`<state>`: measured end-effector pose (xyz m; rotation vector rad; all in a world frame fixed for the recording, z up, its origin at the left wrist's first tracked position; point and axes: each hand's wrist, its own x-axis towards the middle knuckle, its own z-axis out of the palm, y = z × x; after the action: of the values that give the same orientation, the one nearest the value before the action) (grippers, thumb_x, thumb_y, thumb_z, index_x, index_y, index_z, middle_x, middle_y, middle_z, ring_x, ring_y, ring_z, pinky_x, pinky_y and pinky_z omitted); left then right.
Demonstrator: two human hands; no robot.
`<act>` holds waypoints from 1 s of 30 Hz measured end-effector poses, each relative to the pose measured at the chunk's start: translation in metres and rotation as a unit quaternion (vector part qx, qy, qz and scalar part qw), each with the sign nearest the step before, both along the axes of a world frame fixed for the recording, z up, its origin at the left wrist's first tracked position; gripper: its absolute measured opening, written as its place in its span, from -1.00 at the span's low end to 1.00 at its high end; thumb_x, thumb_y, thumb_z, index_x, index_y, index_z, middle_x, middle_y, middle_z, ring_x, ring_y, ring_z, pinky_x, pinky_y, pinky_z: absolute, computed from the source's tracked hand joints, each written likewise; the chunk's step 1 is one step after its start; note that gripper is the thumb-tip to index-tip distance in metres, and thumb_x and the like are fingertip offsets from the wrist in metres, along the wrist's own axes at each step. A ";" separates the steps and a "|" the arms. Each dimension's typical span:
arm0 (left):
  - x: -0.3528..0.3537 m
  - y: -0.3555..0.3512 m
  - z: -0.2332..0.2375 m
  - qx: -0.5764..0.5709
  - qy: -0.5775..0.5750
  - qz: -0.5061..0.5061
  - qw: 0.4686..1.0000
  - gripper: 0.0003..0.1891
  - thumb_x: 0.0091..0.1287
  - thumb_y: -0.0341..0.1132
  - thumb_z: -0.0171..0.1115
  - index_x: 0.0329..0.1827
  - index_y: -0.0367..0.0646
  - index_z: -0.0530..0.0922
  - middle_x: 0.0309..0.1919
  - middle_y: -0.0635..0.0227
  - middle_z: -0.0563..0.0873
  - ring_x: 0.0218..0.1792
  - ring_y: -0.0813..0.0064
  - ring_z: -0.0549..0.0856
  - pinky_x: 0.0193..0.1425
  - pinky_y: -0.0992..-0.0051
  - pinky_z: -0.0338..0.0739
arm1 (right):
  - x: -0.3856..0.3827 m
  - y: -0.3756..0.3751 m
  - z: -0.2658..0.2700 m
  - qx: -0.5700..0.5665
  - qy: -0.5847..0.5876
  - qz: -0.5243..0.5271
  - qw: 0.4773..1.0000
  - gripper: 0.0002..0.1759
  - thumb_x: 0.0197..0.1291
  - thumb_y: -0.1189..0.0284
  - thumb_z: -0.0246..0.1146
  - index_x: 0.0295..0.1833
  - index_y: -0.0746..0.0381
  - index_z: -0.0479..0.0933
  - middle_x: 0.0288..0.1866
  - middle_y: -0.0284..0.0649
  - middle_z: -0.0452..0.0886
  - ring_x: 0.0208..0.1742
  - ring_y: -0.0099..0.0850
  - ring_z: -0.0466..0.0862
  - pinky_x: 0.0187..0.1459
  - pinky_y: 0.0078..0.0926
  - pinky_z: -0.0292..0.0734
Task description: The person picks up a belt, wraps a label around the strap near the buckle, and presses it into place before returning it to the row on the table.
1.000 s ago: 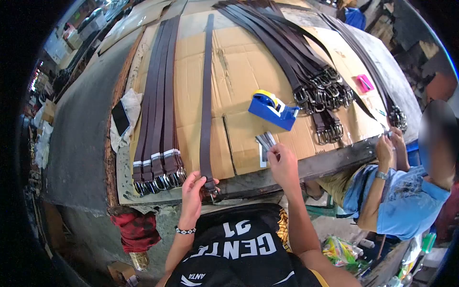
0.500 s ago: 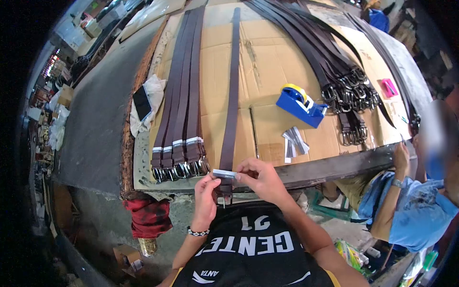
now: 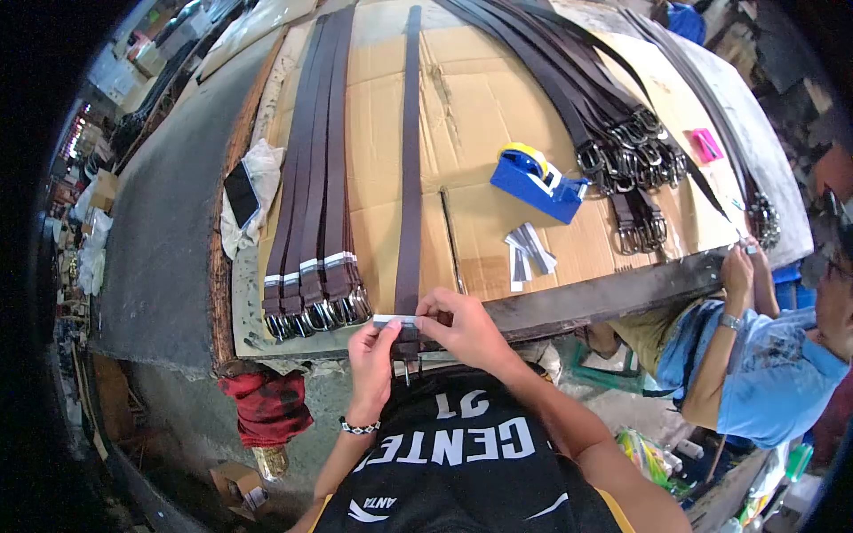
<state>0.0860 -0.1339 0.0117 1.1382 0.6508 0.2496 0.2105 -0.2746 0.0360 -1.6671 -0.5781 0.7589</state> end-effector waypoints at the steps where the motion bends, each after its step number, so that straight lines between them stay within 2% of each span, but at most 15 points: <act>1: 0.000 0.000 0.001 -0.008 -0.003 -0.003 1.000 -0.84 0.49 -0.35 0.28 -0.12 -0.30 0.68 -0.34 0.43 0.75 -0.42 0.71 0.66 -0.39 0.61 0.58 | 0.000 0.000 0.000 -0.003 -0.004 0.002 1.000 -0.86 0.28 0.48 0.39 -0.14 0.30 0.60 -0.40 -0.41 0.63 -0.40 -0.68 0.52 -0.36 -0.64 0.40; 4: 0.003 -0.002 0.003 0.003 -0.009 -0.008 1.000 -0.84 0.49 -0.35 0.27 -0.14 -0.31 0.67 -0.34 0.42 0.75 -0.45 0.68 0.67 -0.51 0.57 0.59 | -0.003 0.000 -0.002 0.035 0.038 -0.024 0.998 -0.87 0.28 0.50 0.38 -0.14 0.31 0.60 -0.40 -0.41 0.63 -0.41 -0.68 0.52 -0.36 -0.64 0.41; 7: 0.004 -0.004 -0.006 0.036 -0.010 0.012 0.999 -0.84 0.50 -0.36 0.27 -0.16 -0.31 0.66 -0.38 0.43 0.74 -0.47 0.70 0.66 -0.56 0.58 0.56 | -0.004 -0.001 -0.006 0.024 0.026 -0.026 0.999 -0.84 0.27 0.51 0.36 -0.13 0.36 0.56 -0.40 -0.26 0.64 -0.39 -0.55 0.60 -0.31 -0.52 0.50; 10: 0.002 -0.003 0.005 0.010 0.008 0.001 1.000 -0.83 0.50 -0.35 0.27 -0.19 -0.31 0.65 -0.42 0.46 0.73 -0.48 0.73 0.64 -0.50 0.63 0.54 | -0.009 -0.003 -0.001 0.015 -0.125 -0.094 0.988 -0.86 0.27 0.53 0.36 -0.12 0.33 0.59 -0.41 -0.31 0.62 -0.42 -0.60 0.57 -0.36 -0.60 0.44; 13: -0.001 -0.001 -0.008 0.064 0.015 0.002 0.998 -0.83 0.49 -0.35 0.29 -0.20 -0.30 0.66 -0.45 0.47 0.73 -0.49 0.76 0.62 -0.49 0.64 0.51 | -0.014 -0.007 0.015 -0.009 -0.210 -0.122 0.970 -0.87 0.27 0.52 0.36 -0.13 0.34 0.61 -0.41 -0.22 0.63 -0.43 -0.50 0.61 -0.36 -0.53 0.48; 16: -0.001 -0.001 -0.010 0.124 0.027 -0.005 0.992 -0.83 0.49 -0.34 0.29 -0.21 -0.28 0.66 -0.46 0.49 0.72 -0.51 0.79 0.59 -0.52 0.63 0.51 | -0.021 -0.011 0.024 -0.044 -0.179 -0.064 0.981 -0.85 0.27 0.48 0.37 -0.16 0.35 0.63 -0.39 -0.13 0.66 -0.44 -0.35 0.64 -0.36 -0.42 0.52; 19: 0.002 -0.006 0.005 0.091 0.016 -0.003 0.996 -0.83 0.48 -0.33 0.30 -0.21 -0.28 0.66 -0.47 0.51 0.70 -0.52 0.80 0.56 -0.53 0.63 0.50 | -0.022 -0.008 0.019 -0.093 -0.191 -0.044 0.976 -0.78 0.26 0.35 0.36 -0.24 0.32 0.65 -0.32 -0.02 0.68 -0.29 -0.09 0.71 -0.24 -0.23 0.59; 22: 0.003 -0.009 0.006 0.070 0.014 0.004 0.997 -0.83 0.48 -0.33 0.30 -0.20 -0.28 0.66 -0.47 0.54 0.69 -0.51 0.81 0.55 -0.52 0.64 0.49 | -0.023 -0.003 0.011 -0.099 -0.196 -0.060 0.974 -0.74 0.27 0.31 0.36 -0.24 0.33 0.65 -0.33 -0.02 0.69 -0.30 -0.08 0.71 -0.23 -0.20 0.59; 25: 0.002 -0.008 0.006 0.063 0.007 0.001 0.998 -0.84 0.49 -0.33 0.29 -0.17 -0.28 0.67 -0.47 0.53 0.69 -0.50 0.81 0.55 -0.52 0.64 0.49 | -0.023 0.000 0.009 -0.087 -0.190 -0.065 0.976 -0.78 0.27 0.41 0.39 -0.18 0.39 0.65 -0.34 -0.03 0.69 -0.43 -0.23 0.66 -0.34 -0.34 0.55; 28: -0.001 -0.005 -0.011 0.129 -0.003 -0.007 0.992 -0.84 0.49 -0.33 0.28 -0.14 -0.27 0.68 -0.45 0.53 0.69 -0.49 0.82 0.55 -0.52 0.65 0.49 | -0.023 0.000 0.003 -0.083 -0.155 -0.069 0.982 -0.77 0.28 0.41 0.39 -0.16 0.41 0.66 -0.36 -0.08 0.70 -0.43 -0.37 0.65 -0.34 -0.39 0.55; 30: -0.003 -0.005 -0.014 0.092 0.006 -0.015 0.996 -0.83 0.50 -0.33 0.26 -0.13 -0.28 0.68 -0.45 0.51 0.69 -0.49 0.80 0.57 -0.52 0.63 0.50 | -0.022 0.000 0.002 -0.060 -0.092 -0.073 0.991 -0.75 0.28 0.40 0.38 -0.19 0.42 0.65 -0.37 -0.04 0.72 -0.40 -0.33 0.70 -0.31 -0.38 0.58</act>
<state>0.0827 -0.1392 -0.0027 1.3260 0.6314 0.2817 0.1888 -0.2746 0.0377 -1.8813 -0.5406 0.5469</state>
